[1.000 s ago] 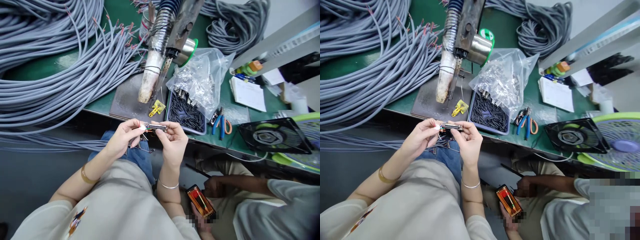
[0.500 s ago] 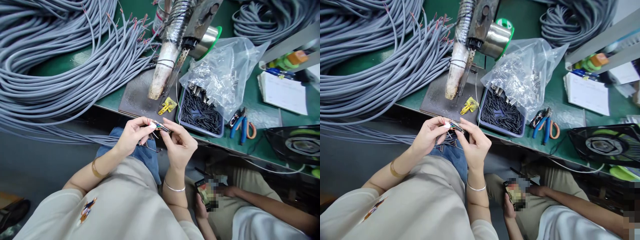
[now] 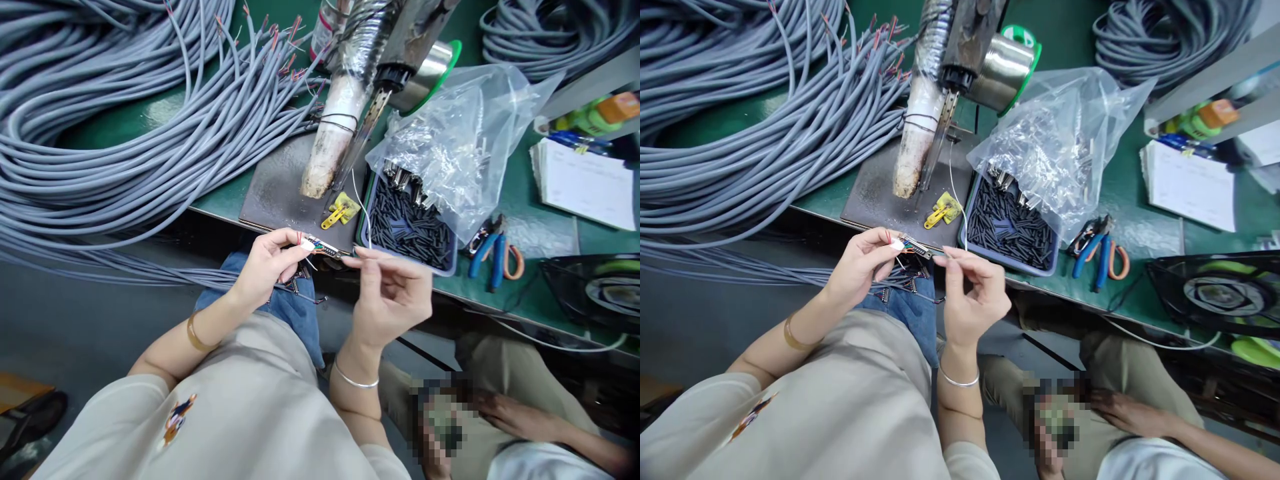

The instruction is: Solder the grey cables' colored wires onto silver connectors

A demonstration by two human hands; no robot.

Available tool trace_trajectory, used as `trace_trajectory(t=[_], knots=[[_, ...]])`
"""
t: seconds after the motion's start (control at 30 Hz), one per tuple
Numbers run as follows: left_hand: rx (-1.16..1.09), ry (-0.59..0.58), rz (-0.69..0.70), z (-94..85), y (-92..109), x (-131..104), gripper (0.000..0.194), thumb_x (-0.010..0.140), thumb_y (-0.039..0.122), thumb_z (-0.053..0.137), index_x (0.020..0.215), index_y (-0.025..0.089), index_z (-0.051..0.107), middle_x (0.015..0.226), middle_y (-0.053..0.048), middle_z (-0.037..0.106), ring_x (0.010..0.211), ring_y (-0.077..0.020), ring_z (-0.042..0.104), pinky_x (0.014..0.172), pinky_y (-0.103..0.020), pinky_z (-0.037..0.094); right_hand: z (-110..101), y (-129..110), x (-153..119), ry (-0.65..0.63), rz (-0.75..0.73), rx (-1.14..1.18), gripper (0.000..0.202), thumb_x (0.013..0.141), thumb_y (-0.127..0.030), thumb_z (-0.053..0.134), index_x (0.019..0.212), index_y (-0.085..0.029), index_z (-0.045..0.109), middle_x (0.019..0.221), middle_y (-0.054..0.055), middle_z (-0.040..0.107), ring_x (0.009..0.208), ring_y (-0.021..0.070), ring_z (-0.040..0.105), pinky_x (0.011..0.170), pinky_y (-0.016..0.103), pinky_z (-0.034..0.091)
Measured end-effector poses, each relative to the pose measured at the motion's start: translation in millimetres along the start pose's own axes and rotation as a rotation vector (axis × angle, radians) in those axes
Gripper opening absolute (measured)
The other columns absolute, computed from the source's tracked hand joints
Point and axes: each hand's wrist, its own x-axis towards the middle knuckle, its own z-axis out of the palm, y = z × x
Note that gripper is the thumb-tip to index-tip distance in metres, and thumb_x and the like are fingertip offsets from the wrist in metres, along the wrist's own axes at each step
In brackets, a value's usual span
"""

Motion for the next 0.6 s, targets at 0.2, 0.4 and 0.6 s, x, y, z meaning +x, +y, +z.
trace_trajectory(t=[0.2,0.4,0.6], knots=[[0.037,-0.005,0.031,-0.6,-3.7,0.7,0.028,0.066,0.031,0.088,0.071,0.013,0.067,0.085,-0.001,0.072,0.038,0.0024,0.04,0.034,-0.016,0.025,6.3,2.0,-5.9,-0.274,0.074,0.05,0.008,0.091,-0.027,0.071,0.087,-0.023,0.066,0.103,0.004,0.077,0.083,0.0177,0.077,0.074,0.033,0.066],[0.072,-0.042,0.035,-2.7,-7.0,1.6,0.03,0.068,0.035,0.089,0.074,0.013,0.068,0.082,-0.002,0.071,0.039,0.0001,0.042,0.035,-0.018,0.027,7.5,6.5,-6.0,-0.145,-0.01,-0.029,0.008,0.089,-0.023,0.073,0.086,-0.023,0.066,0.099,0.003,0.076,0.086,0.0184,0.076,0.073,0.034,0.065],[0.1,-0.061,-0.005,0.7,-8.2,-0.4,0.03,0.066,0.028,0.089,0.071,0.014,0.063,0.066,0.003,0.061,0.041,0.0008,0.034,0.039,-0.018,0.021,7.9,0.9,-2.0,-0.029,0.04,0.058,0.013,0.091,-0.027,0.071,0.085,-0.023,0.061,0.098,0.004,0.075,0.082,0.0197,0.077,0.072,0.037,0.068]])
